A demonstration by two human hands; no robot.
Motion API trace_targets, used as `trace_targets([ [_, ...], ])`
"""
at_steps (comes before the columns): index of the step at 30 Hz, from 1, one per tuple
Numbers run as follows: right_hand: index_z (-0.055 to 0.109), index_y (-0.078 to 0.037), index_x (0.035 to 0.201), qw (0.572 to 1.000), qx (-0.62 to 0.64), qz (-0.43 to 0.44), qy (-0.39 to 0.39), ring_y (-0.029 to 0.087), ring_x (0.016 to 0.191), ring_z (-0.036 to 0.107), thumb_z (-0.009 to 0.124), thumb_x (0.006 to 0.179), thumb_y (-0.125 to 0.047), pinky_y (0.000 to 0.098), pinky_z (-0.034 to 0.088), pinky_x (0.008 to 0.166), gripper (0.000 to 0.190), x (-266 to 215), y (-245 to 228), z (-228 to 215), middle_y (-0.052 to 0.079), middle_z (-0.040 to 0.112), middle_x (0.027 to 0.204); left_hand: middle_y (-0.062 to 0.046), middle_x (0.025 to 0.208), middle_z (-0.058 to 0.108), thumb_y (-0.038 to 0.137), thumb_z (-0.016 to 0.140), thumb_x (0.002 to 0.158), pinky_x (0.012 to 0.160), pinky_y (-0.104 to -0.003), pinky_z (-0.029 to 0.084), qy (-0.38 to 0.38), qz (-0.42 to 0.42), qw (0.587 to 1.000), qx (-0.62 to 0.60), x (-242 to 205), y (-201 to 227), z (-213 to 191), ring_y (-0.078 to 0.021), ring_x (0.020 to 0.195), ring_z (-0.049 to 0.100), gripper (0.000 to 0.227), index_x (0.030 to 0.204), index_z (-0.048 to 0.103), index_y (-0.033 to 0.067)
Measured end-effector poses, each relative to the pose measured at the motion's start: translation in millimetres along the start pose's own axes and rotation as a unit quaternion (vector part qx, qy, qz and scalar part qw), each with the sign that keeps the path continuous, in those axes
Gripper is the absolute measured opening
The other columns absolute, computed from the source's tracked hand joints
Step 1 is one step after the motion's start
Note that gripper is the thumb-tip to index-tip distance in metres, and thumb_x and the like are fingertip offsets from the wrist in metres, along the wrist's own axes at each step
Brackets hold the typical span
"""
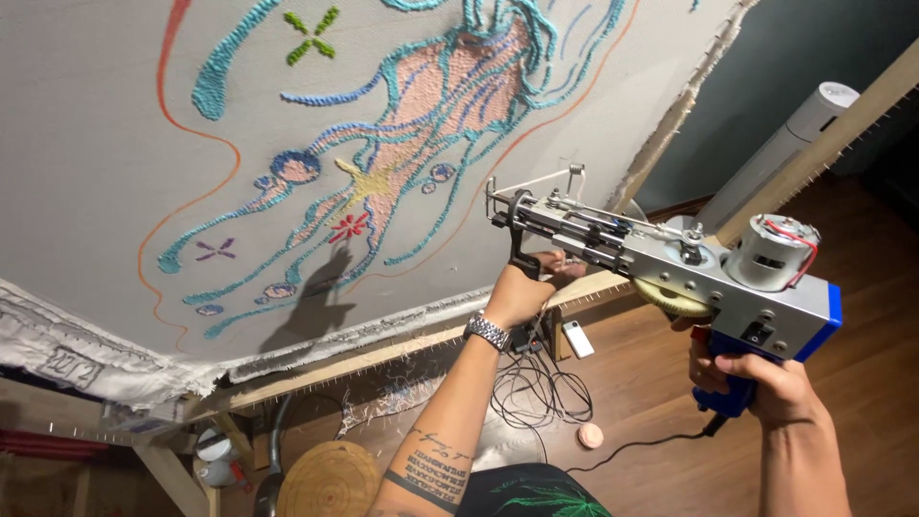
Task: Using a tufting gun to create a rug on a stretched canvas.
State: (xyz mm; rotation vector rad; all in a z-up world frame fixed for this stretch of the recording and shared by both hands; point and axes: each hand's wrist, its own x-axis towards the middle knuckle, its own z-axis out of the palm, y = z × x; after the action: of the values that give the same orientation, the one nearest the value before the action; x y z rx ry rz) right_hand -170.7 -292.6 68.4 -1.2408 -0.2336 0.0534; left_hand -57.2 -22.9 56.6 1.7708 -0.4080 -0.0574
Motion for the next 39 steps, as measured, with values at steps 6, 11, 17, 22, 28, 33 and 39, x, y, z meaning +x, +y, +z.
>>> trace_targets([
  [6,0.054,0.012,0.106,0.999,-0.009,0.036,-0.004,0.025,0.057,0.054,0.068,0.059,-0.011,0.0373,0.043,0.047,0.054,-7,-11,-15,0.020,0.060,0.072,-0.001,0.077,0.070,0.014,0.058,0.085,0.035,-0.020,0.026,0.035,-0.045,0.993,-0.105,-11,-3,10,-0.0055,0.037,0.036,0.016,0.095,0.071,0.0124],
  [11,0.029,0.004,0.130,0.945,0.062,0.036,-0.319,0.027,0.079,0.058,0.064,0.066,-0.022,0.0373,0.051,0.066,0.077,44,-41,44,0.021,0.058,0.099,-0.002,0.038,0.046,0.018,0.055,0.090,0.029,-0.018,0.029,0.031,-0.006,0.960,-0.279,-24,-11,12,-0.0072,0.025,0.037,0.022,0.079,0.062,-0.0005],
  [17,0.057,0.007,0.106,0.901,-0.178,0.196,-0.343,0.025,0.071,0.063,0.052,0.083,-0.009,0.0317,0.051,0.066,0.029,81,78,56,0.020,0.064,0.082,-0.012,0.035,0.042,-0.002,0.053,0.087,0.027,-0.023,0.036,0.104,0.104,0.908,-0.391,-31,-37,22,-0.0162,0.023,0.044,0.014,0.073,0.053,0.0031],
  [22,0.066,-0.007,0.080,0.802,-0.448,0.233,-0.321,0.022,0.062,0.062,0.063,0.082,-0.028,0.0333,0.047,0.058,0.021,56,210,-43,0.012,0.064,0.062,-0.007,0.059,0.054,-0.008,0.066,0.074,0.037,-0.023,0.042,0.150,0.093,0.935,-0.307,-52,-66,-28,-0.0146,0.039,0.054,0.022,0.084,0.054,0.0070],
  [28,0.069,-0.002,0.064,0.646,-0.642,0.408,-0.058,0.028,0.048,0.065,0.063,0.071,-0.030,0.0356,0.051,0.042,0.029,-35,222,-263,0.017,0.064,0.054,0.003,0.057,0.052,0.052,0.043,0.085,0.039,-0.023,0.042,0.291,0.003,0.880,-0.375,-116,-61,-107,-0.0104,0.043,0.053,0.041,0.066,0.051,0.0169],
  [33,0.065,0.000,0.107,0.613,-0.685,0.362,0.156,0.040,0.098,0.061,0.064,0.070,-0.048,0.0502,0.050,0.079,0.062,-38,203,-340,0.030,0.064,0.099,-0.010,0.041,0.030,-0.001,0.041,0.096,0.036,-0.030,0.034,0.355,0.038,0.903,-0.240,-143,-98,-117,-0.0182,0.029,0.031,0.019,0.082,0.035,0.0111],
  [39,0.063,0.005,0.090,0.835,-0.465,-0.274,0.109,0.036,0.093,0.058,0.055,0.102,-0.015,0.0437,0.042,0.086,0.025,93,55,-104,0.024,0.061,0.093,-0.001,0.047,0.043,0.012,0.053,0.091,0.035,-0.022,0.035,0.295,0.027,0.916,-0.268,-145,-85,-85,-0.0105,0.036,0.041,0.014,0.078,0.048,0.0106],
])
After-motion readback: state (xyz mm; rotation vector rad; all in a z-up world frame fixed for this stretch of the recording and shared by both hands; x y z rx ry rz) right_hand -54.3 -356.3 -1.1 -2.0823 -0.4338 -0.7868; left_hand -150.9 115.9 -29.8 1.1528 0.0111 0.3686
